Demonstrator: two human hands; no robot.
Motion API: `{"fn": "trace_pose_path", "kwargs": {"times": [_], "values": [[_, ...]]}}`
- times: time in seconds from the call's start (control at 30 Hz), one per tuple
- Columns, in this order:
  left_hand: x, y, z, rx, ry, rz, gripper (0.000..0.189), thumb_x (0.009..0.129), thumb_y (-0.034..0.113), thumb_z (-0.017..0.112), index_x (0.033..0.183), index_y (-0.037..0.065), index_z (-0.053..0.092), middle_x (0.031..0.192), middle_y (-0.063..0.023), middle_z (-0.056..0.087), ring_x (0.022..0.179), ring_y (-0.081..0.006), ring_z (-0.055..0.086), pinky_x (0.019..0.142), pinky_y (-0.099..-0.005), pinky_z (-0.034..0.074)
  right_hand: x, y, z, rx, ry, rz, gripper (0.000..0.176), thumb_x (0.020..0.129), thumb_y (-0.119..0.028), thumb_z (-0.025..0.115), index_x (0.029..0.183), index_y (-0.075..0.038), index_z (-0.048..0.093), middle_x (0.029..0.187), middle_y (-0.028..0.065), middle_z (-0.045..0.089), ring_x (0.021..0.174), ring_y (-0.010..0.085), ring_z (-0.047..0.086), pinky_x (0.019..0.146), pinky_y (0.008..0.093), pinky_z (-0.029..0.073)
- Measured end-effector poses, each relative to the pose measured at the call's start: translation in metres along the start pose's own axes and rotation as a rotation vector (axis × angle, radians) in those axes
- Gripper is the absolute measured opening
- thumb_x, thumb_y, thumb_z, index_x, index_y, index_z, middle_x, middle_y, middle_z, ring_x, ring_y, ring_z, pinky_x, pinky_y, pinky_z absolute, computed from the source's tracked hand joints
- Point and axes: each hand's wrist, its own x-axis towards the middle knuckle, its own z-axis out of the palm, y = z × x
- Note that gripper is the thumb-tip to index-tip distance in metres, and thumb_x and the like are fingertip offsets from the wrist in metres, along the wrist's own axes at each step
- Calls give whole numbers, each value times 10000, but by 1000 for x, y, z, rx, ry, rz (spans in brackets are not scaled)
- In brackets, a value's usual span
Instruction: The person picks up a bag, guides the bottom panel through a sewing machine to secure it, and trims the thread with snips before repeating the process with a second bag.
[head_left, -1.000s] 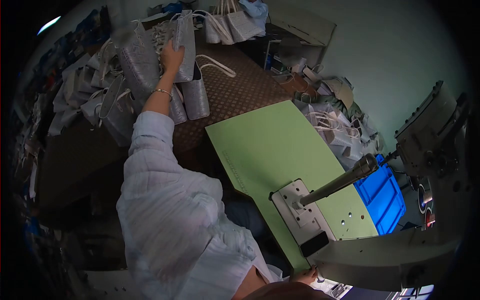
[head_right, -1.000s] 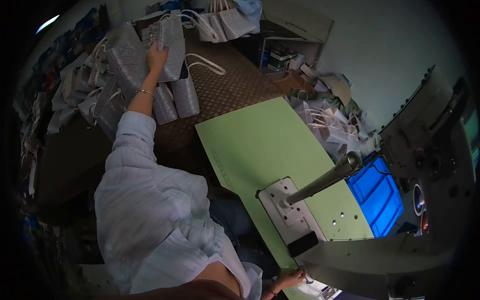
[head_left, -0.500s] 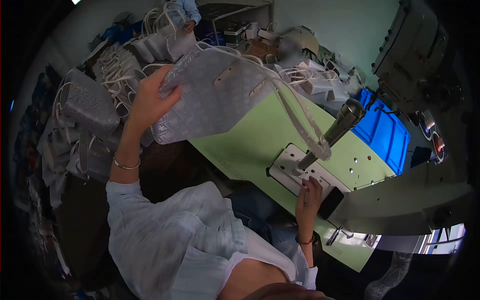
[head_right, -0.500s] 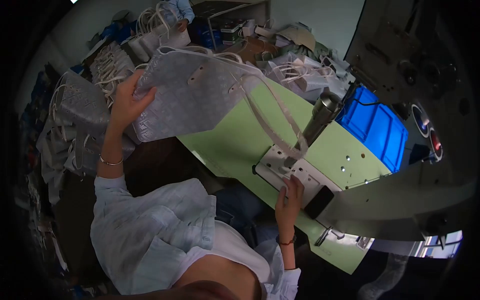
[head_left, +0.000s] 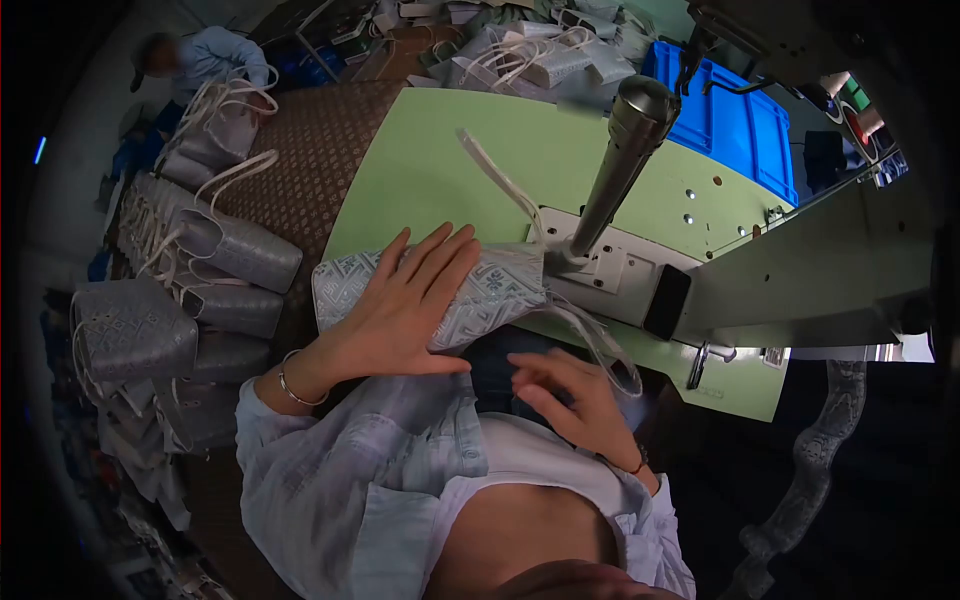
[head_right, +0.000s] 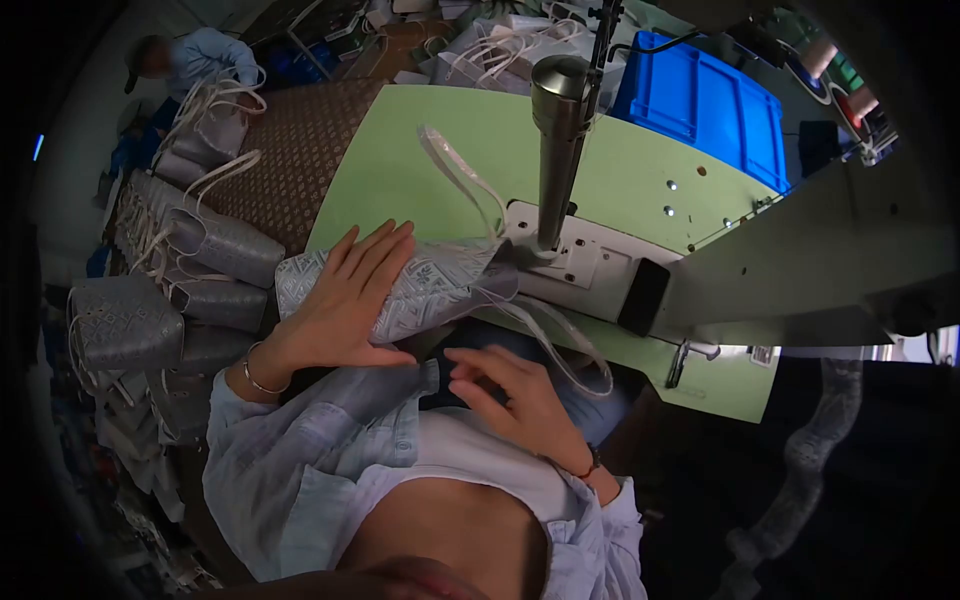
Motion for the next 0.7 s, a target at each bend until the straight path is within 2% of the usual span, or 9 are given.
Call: {"fn": "trace_pose_path", "kwargs": {"times": [0.07, 0.1, 0.13, 0.2, 0.33, 0.4, 0.57, 0.67, 0.7], "values": [[-1, 5, 7, 2, -26, 17, 1161, 645, 441, 824, 1506, -21, 197, 1559, -225, 225, 1444, -413, 221, 1143, -612, 163, 9, -21, -10, -265, 624, -477, 310, 896, -101, 669, 1174, 18, 604, 949, 129, 629, 801, 226, 644, 718, 309, 505], [0, 6, 11, 6, -1, 24, 1176, 641, 457, 826, 1502, -36, 194, 1555, -244, 214, 1446, -427, 203, 1138, -626, 150, 21, -33, -17, -367, 768, -436, 259, 924, -160, 653, 1099, 27, 619, 960, 114, 619, 856, 186, 617, 786, 297, 483], [0, 6, 13, 15, 27, 31, 1191, 636, 473, 827, 1497, -51, 192, 1552, -263, 204, 1448, -441, 185, 1133, -641, 138, 31, -29, -23, -368, 768, -436, 259, 924, -160, 653, 1099, 27, 619, 960, 114, 619, 856, 186, 617, 786, 297, 483], [-2, 7, 17, 24, 41, 33, 1203, 630, 486, 825, 1494, -59, 190, 1550, -271, 200, 1447, -444, 182, 1132, -645, 132, 53, -4, -31, 46, 290, -125, 287, 963, -239, 610, 1091, 19, 609, 957, 88, 608, 911, 145, 575, 831, 288, 460], [-6, 12, 28, 27, 92, 28, 1222, 615, 520, 818, 1486, -74, 199, 1546, -287, 187, 1446, -452, 173, 1131, -650, 119, 74, 18, -34, -37, 118, -191, 359, 992, -287, 564, 1173, 22, 585, 1025, 72, 612, 954, 119, 551, 883, 271, 443], [-5, 15, 28, 61, 53, 33, 1225, 633, 551, 800, 1484, -82, 186, 1542, -295, 187, 1442, -461, 172, 1133, -646, 122, 70, -15, -26, 362, 96, -138, 366, 982, -237, 580, 1222, 39, 556, 1090, 79, 629, 1000, 124, 556, 907, 279, 447], [-1, 13, 25, 56, 76, 21, 1186, 631, 533, 808, 1489, -50, 235, 1554, -258, 204, 1451, -424, 181, 1140, -619, 132, 70, -20, -14, 121, 200, -202, 345, 968, -150, 580, 1248, 47, 536, 1160, 97, 632, 1043, 128, 555, 917, 296, 458], [-11, -2, -2, 28, 90, 37, 1117, 654, 541, 798, 1486, -12, 295, 1533, -207, 304, 1429, -383, 275, 1145, -583, 172, 75, -23, -15, 72, 168, -252, 328, 969, -115, 578, 1253, 47, 543, 1162, 86, 638, 1051, 130, 564, 923, 302, 463], [-24, -11, -15, 45, 170, -81, 1072, 666, 531, 797, 1474, 0, 333, 1512, -183, 355, 1404, -370, 327, 1144, -560, 200, 78, -28, -17, -2, 145, -313, 318, 975, -107, 577, 1251, 49, 554, 1165, 77, 640, 1064, 127, 569, 936, 301, 463]]}}
